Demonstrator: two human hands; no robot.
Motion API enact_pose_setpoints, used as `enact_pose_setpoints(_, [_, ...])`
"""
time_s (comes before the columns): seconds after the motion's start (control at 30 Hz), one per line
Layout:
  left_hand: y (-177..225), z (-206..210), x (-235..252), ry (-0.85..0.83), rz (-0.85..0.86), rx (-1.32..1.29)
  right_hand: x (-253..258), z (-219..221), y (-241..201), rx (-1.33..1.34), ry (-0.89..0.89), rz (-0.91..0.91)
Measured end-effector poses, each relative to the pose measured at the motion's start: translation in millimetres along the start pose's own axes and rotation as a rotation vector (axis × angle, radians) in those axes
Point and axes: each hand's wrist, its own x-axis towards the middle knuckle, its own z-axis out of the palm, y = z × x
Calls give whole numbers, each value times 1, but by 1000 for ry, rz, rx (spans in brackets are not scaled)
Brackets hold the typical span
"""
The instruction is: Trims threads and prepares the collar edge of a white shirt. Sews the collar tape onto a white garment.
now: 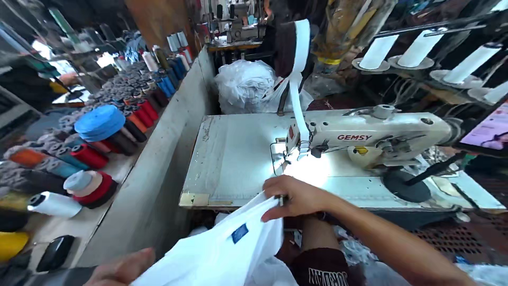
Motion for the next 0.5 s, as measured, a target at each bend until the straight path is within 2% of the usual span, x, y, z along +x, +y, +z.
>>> enact_pose_setpoints(0.1, [-44,22,18,-14,127,-111,-32,-43,-20,16,41,87])
enact_pose_setpoints(0.2, [-67,45,37,-3,224,-169,-68,-63,-42,-67,54,168])
enact_pose_setpoints(0.37, [-82,89,71,-37,265,-253,-121,-92,-72,-220,93,296])
enact_pose_setpoints(0.5, [-76,124,89,-44,294,-305,-152,-107,-96,-331,84,328])
